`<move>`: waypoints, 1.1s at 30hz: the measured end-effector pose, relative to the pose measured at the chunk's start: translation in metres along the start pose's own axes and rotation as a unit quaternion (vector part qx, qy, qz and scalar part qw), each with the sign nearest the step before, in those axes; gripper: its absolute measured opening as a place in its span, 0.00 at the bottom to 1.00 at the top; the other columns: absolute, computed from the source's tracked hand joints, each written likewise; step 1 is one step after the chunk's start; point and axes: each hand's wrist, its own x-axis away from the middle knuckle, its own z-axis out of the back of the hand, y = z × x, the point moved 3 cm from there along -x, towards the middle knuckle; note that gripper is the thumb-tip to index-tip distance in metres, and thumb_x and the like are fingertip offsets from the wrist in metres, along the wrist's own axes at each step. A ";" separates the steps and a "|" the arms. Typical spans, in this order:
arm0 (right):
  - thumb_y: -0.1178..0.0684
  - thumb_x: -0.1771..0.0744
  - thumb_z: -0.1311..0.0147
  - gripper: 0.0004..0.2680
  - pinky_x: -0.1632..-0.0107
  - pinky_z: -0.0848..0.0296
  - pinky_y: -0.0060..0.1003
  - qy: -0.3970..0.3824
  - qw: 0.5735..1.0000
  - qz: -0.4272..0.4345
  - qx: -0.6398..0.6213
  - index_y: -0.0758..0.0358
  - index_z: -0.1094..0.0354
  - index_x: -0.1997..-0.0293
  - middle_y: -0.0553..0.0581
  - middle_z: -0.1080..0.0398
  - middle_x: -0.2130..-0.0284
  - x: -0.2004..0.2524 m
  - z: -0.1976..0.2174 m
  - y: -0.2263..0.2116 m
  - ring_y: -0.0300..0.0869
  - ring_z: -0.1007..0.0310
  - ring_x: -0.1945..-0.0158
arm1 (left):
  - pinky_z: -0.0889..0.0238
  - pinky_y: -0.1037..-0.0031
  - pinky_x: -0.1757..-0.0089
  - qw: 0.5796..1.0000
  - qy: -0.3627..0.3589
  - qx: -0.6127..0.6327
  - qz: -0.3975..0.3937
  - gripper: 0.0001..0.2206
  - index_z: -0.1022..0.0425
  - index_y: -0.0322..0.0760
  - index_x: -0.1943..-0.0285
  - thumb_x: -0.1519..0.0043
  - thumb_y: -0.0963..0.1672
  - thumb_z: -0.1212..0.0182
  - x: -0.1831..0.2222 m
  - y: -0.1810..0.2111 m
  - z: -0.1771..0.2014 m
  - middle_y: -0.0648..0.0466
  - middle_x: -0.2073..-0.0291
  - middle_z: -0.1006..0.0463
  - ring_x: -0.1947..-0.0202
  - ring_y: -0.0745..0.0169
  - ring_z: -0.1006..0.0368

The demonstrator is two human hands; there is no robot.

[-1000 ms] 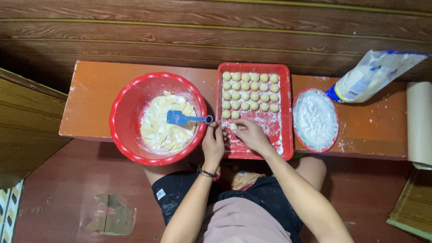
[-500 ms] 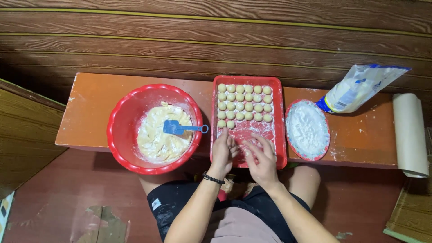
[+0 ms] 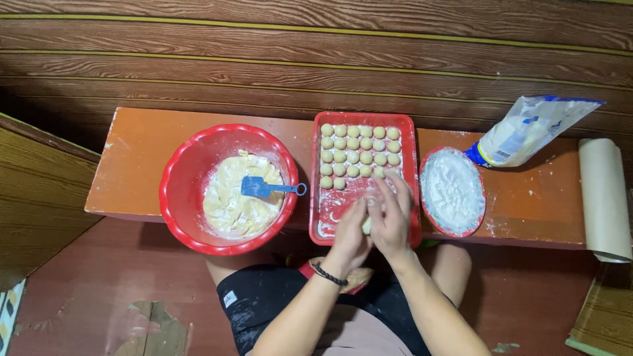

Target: Pinching small pieces of dough from a bowl and rolling them into balls by hand before placing them on a tray.

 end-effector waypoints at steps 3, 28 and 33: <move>0.56 0.28 0.60 0.15 0.28 0.51 0.55 -0.029 0.999 0.022 -0.035 0.70 0.36 0.35 0.70 0.39 0.36 -0.013 -0.005 -0.010 0.62 0.45 0.29 | 0.33 0.66 0.43 0.997 0.023 0.066 0.043 0.26 0.33 0.37 0.30 0.30 0.55 0.49 0.020 -0.007 -0.010 0.49 0.37 0.29 0.42 0.57 0.31; 0.62 0.29 0.53 0.08 0.59 0.20 0.39 0.039 0.968 -0.190 -0.157 0.67 0.26 0.51 0.61 0.20 0.71 0.020 0.016 0.018 0.46 0.17 0.70 | 0.57 0.86 0.83 0.998 0.000 -0.056 -0.017 0.21 0.36 0.42 0.70 0.28 0.55 0.50 -0.011 0.014 0.021 0.62 0.82 0.44 0.87 0.76 0.49; 0.64 0.32 0.49 0.16 0.63 0.20 0.42 -0.040 0.976 -0.194 -0.088 0.58 0.30 0.36 0.64 0.22 0.63 0.026 0.005 0.032 0.43 0.22 0.74 | 0.65 0.84 0.87 0.998 -0.046 -0.004 -0.041 0.16 0.42 0.48 0.70 0.25 0.48 0.54 -0.010 0.035 0.013 0.63 0.87 0.54 0.92 0.74 0.61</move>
